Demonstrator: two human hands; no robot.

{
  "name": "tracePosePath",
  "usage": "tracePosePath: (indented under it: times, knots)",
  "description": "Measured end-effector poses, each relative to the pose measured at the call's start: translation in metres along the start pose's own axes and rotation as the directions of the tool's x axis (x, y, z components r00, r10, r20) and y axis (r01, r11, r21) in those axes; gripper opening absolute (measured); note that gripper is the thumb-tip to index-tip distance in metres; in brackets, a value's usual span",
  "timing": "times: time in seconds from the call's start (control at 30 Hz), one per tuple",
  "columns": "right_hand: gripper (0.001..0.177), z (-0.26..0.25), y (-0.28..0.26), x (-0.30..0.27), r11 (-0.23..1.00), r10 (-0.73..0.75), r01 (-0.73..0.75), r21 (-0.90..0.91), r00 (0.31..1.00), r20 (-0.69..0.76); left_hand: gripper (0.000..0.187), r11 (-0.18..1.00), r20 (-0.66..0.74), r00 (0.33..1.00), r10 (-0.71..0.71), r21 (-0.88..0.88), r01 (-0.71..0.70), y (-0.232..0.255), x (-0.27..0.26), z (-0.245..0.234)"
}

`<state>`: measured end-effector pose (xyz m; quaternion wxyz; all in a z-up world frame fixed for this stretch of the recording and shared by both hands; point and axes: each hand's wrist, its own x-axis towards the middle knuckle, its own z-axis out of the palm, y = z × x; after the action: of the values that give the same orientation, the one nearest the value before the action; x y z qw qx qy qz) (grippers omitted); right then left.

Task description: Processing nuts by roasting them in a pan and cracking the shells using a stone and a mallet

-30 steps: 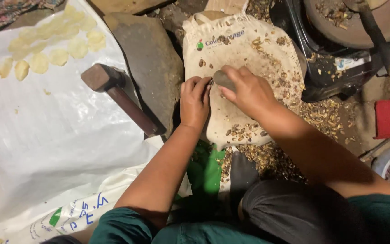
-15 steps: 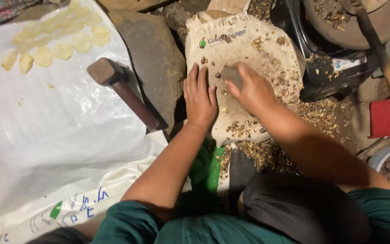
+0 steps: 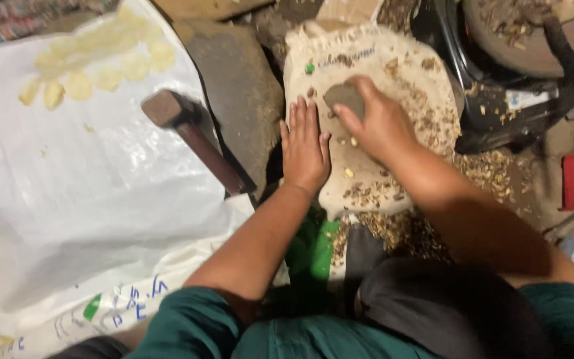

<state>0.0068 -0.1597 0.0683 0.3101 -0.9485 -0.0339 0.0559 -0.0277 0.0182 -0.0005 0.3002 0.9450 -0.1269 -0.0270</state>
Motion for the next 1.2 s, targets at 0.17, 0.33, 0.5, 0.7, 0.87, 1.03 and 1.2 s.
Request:
tracePosePath:
  times: [0.17, 0.33, 0.5, 0.7, 0.87, 1.03, 1.2]
  knots:
    - [0.051, -0.003, 0.003, 0.016, 0.990, 0.142, -0.138, -0.039, 0.981, 0.133, 0.064, 1.000, -0.019, 1.000, 0.021, 0.021, -0.021, -0.003, 0.009, 0.008]
    - [0.047, 0.015, 0.013, 0.005, 0.973, -0.078, 0.095, -0.208, 0.993, 0.087, 0.063, 1.000, -0.008, 1.000, 0.021, -0.017, -0.021, -0.004, 0.004, 0.006]
    - [0.062, -0.017, 0.024, -0.008, 0.897, -0.098, 0.044, -0.441, 0.990, -0.101, 0.058, 0.983, -0.135, 0.987, 0.085, -0.154, -0.105, -0.003, 0.000, 0.000]
    - [0.016, 0.010, 0.039, -0.028, 0.774, -0.590, 0.444, -0.451, 0.765, -0.259, 0.055, 0.975, -0.056, 0.996, 0.067, -0.208, -0.077, -0.014, -0.016, -0.014]
    - [0.013, 0.044, 0.011, -0.036, 0.742, -0.611, 0.459, -0.489, 0.762, -0.212, 0.049, 0.965, -0.191, 0.971, 0.145, -0.191, -0.181, -0.006, -0.019, -0.023]
    - [0.020, 0.017, 0.016, -0.051, 0.989, -0.140, 0.145, 0.020, 0.975, -0.172, 0.047, 0.826, -0.147, 0.986, 0.083, -0.543, -0.150, 0.015, -0.014, -0.015]
    - [0.015, -0.016, 0.008, -0.068, 0.322, 0.288, -0.346, 0.881, 0.922, 0.257, 0.039, 0.168, 0.239, 0.968, -0.075, -0.954, 0.249, 0.034, -0.009, 0.023]
